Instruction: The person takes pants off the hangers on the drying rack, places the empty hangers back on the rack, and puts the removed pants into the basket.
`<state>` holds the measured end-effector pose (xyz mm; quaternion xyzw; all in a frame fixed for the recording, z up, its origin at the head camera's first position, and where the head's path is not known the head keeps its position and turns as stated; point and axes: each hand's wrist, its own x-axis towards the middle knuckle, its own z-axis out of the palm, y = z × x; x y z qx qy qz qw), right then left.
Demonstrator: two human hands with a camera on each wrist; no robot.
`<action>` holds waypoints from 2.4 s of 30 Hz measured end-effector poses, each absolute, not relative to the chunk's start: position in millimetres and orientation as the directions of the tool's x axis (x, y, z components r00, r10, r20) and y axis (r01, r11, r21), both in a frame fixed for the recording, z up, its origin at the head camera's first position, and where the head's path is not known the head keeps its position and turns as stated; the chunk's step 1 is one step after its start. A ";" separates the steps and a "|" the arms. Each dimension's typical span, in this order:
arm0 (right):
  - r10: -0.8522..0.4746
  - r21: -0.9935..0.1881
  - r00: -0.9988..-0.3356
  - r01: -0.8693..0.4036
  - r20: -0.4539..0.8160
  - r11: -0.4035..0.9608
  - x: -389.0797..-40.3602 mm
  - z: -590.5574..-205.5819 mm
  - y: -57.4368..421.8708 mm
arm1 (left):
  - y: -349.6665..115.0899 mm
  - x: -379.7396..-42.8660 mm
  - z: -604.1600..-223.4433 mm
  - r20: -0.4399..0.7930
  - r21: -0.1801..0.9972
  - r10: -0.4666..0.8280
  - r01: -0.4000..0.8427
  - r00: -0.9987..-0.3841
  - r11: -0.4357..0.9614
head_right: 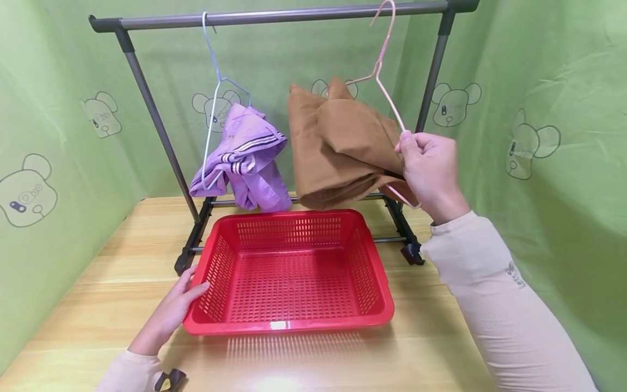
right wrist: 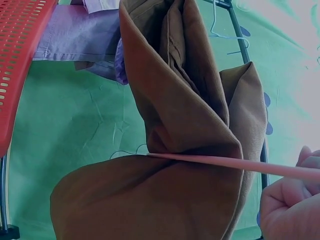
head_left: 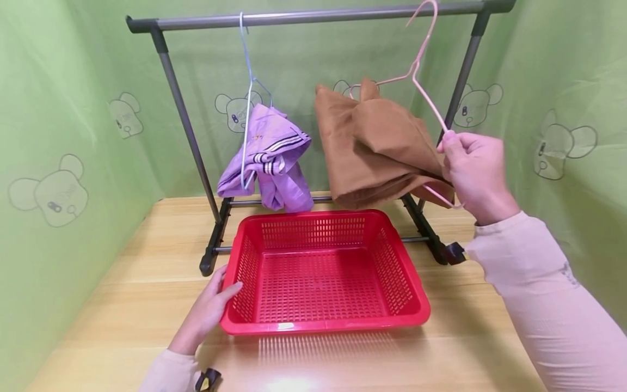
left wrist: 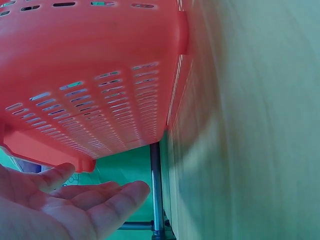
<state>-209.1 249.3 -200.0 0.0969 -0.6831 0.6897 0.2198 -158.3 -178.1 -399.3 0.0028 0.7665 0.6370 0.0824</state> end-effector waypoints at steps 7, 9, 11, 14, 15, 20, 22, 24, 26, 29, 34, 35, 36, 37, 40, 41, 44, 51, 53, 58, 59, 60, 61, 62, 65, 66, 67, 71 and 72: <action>0.167 -0.898 -0.883 -0.439 0.439 0.039 -208.9 -202.3 249.5 | -178.7 -158.7 -398.8 -0.124 0.969 0.101 -0.098 -0.987 0.225; 0.167 -0.895 -0.880 -0.446 0.445 0.035 -208.8 -202.9 249.2 | -178.8 -158.5 -398.1 -0.123 0.968 0.099 -0.098 -0.987 0.232; 0.168 -0.890 -0.876 -0.454 0.453 0.031 -208.8 -203.6 248.6 | -178.8 -158.0 -397.5 -0.117 0.967 0.106 -0.089 -0.987 0.237; 0.168 -0.885 -0.872 -0.465 0.459 0.009 -208.9 -204.7 247.2 | -178.9 -157.2 -396.2 -0.113 0.968 0.115 -0.083 -0.987 0.235; 0.167 -0.885 -0.872 -0.466 0.460 0.000 -209.0 -205.1 246.7 | -178.9 -157.0 -395.7 -0.114 0.969 0.115 -0.085 -0.987 0.234; 0.165 -0.889 -0.877 -0.458 0.452 0.002 -208.9 -207.2 245.7 | -178.2 -157.7 -395.0 -0.132 0.968 0.103 -0.107 -0.986 0.226; 0.167 -0.890 -0.876 -0.455 0.452 0.020 -208.6 -208.1 245.9 | -178.2 -157.9 -395.5 -0.127 0.969 0.104 -0.101 -0.986 0.224; 0.168 -0.889 -0.874 -0.458 0.456 0.030 -208.4 -209.0 245.9 | -178.3 -157.9 -395.6 -0.113 0.972 0.110 -0.087 -0.987 0.217; 0.167 -0.887 -0.873 -0.460 0.458 0.028 -208.3 -209.7 245.6 | -178.4 -158.0 -395.6 -0.096 0.977 0.117 -0.071 -0.989 0.203; 0.165 -0.884 -0.871 -0.467 0.463 0.014 -208.0 -210.6 245.1 | -178.6 -158.6 -395.3 -0.079 0.982 0.128 -0.055 -0.989 0.181; 0.165 -0.881 -0.869 -0.472 0.467 0.006 -206.8 -211.1 245.0 | -179.4 -160.2 -395.0 -0.065 0.984 0.141 -0.040 -0.988 0.173; 0.166 -0.882 -0.869 -0.471 0.466 0.009 -206.5 -211.1 245.1 | -179.6 -160.5 -395.1 -0.063 0.984 0.142 -0.038 -0.988 0.173; 0.167 -0.883 -0.870 -0.469 0.464 0.015 -206.2 -211.1 245.3 | -179.8 -160.9 -395.2 -0.062 0.984 0.143 -0.037 -0.988 0.176; 0.167 -0.885 -0.871 -0.466 0.462 0.019 -205.9 -211.2 245.4 | -180.0 -161.1 -395.4 -0.062 0.983 0.143 -0.036 -0.988 0.178; 0.168 -0.889 -0.875 -0.456 0.455 0.032 -204.9 -211.8 245.8 | -180.2 -161.4 -395.8 -0.060 0.982 0.143 -0.032 -0.988 0.189; 0.168 -0.890 -0.875 -0.454 0.453 0.037 -204.6 -212.2 245.9 | -180.2 -161.5 -395.9 -0.059 0.981 0.143 -0.030 -0.988 0.191; 0.168 -0.892 -0.877 -0.450 0.450 0.045 -204.2 -213.5 246.0 | -180.1 -161.4 -396.2 -0.056 0.980 0.141 -0.028 -0.988 0.195; 0.165 -0.892 -0.877 -0.450 0.450 0.042 -204.1 -217.1 246.4 | -180.0 -161.4 -396.1 -0.054 0.981 0.143 -0.025 -0.988 0.195; 0.164 -0.893 -0.879 -0.449 0.448 0.036 -204.0 -218.0 246.6 | -180.0 -161.5 -395.9 -0.053 0.981 0.145 -0.024 -0.988 0.194; 0.165 -0.894 -0.880 -0.446 0.446 0.038 -203.6 -219.9 246.8 | -179.8 -161.8 -395.6 -0.052 0.981 0.145 -0.023 -0.988 0.193; 0.165 -0.894 -0.880 -0.445 0.446 0.041 -203.4 -220.4 246.8 | -179.8 -161.9 -395.7 -0.052 0.981 0.145 -0.023 -0.988 0.192; 0.166 -0.895 -0.880 -0.444 0.444 0.043 -203.3 -220.8 246.8 | -179.8 -162.0 -395.7 -0.052 0.981 0.145 -0.023 -0.988 0.192; 0.166 -0.896 -0.881 -0.443 0.444 0.044 -203.1 -221.3 246.8 | -179.8 -162.0 -395.7 -0.052 0.981 0.145 -0.023 -0.988 0.191; 0.166 -0.896 -0.881 -0.442 0.443 0.044 -202.9 -221.8 246.8 | -179.8 -162.0 -395.6 -0.052 0.981 0.144 -0.023 -0.988 0.191; 0.162 -0.899 -0.884 -0.435 0.437 0.050 -202.6 -223.4 247.0 | -179.9 -161.9 -395.7 -0.053 0.981 0.140 -0.025 -0.989 0.193; 0.162 -0.900 -0.885 -0.434 0.436 0.052 -202.6 -223.8 247.0 | -179.9 -161.8 -395.7 -0.054 0.981 0.139 -0.026 -0.989 0.194; 0.162 -0.900 -0.885 -0.433 0.436 0.051 -202.6 -224.4 247.0 | -179.9 -161.8 -395.7 -0.055 0.980 0.137 -0.027 -0.989 0.195; 0.165 -0.903 -0.888 -0.424 0.429 0.068 -202.5 -226.7 247.1 | -179.4 -161.9 -396.0 -0.058 0.980 0.135 -0.031 -0.989 0.194; 0.166 -0.903 -0.888 -0.424 0.429 0.069 -202.6 -227.3 247.0 | -179.2 -161.9 -396.1 -0.058 0.980 0.135 -0.031 -0.989 0.194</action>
